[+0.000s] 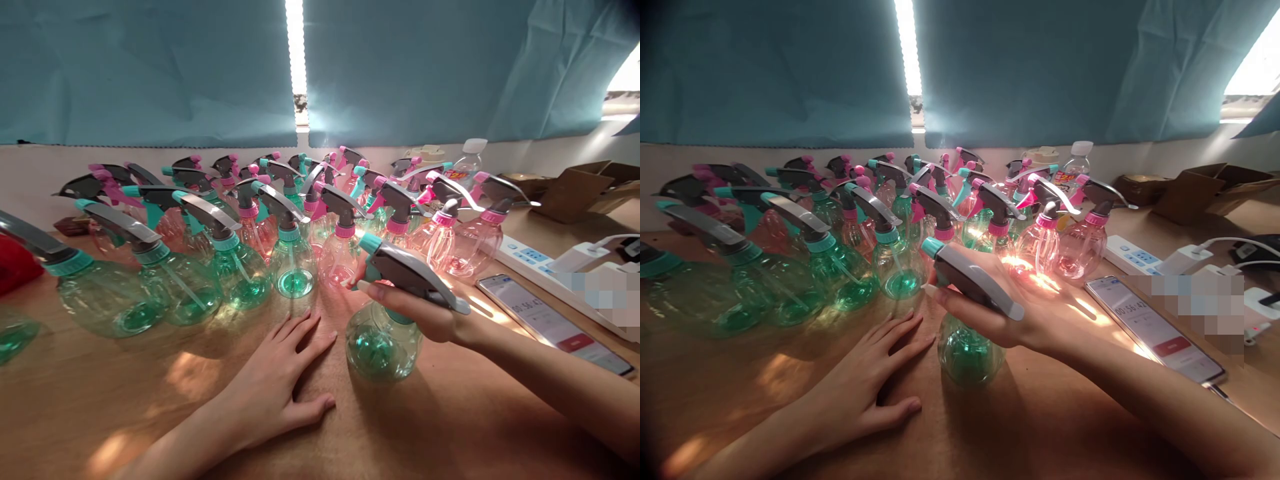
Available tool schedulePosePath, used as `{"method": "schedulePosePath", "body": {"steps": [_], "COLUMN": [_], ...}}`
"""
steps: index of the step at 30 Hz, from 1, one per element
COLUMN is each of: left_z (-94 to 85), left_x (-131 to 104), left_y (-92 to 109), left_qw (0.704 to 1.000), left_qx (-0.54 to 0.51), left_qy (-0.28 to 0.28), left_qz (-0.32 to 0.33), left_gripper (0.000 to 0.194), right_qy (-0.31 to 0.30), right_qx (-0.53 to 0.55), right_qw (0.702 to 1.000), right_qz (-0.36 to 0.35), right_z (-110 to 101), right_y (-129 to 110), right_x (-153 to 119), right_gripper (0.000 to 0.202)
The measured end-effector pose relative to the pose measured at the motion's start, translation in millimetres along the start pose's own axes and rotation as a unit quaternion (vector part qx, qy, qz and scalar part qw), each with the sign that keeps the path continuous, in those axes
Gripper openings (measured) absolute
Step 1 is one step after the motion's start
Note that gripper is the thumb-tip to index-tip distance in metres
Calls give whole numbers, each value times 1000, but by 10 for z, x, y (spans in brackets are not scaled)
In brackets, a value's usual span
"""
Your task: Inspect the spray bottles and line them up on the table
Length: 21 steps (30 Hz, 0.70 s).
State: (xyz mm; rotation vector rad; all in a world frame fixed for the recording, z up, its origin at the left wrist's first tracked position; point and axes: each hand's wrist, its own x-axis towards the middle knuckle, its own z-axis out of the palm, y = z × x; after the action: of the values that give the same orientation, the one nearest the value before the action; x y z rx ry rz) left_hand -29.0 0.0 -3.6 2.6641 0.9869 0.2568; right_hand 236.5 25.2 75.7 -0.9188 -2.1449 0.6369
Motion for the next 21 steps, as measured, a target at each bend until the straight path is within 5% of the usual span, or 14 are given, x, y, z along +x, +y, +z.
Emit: {"method": "schedulePosePath", "body": {"steps": [12, 21], "left_z": [-50, -81], "left_x": [23, 38], "left_y": [46, 72], "left_qw": [1000, 999], "left_qx": [2, 11], "left_qy": [-9, -27], "left_qz": [-7, -20], "left_gripper": [72, 73], "right_qy": [-40, -3], "right_qx": [-6, 125], "right_qw": [999, 992], "right_qz": [11, 1], "right_z": [-80, 98], "right_y": [-146, 61], "right_x": [38, -24], "right_gripper": [15, 24]}}
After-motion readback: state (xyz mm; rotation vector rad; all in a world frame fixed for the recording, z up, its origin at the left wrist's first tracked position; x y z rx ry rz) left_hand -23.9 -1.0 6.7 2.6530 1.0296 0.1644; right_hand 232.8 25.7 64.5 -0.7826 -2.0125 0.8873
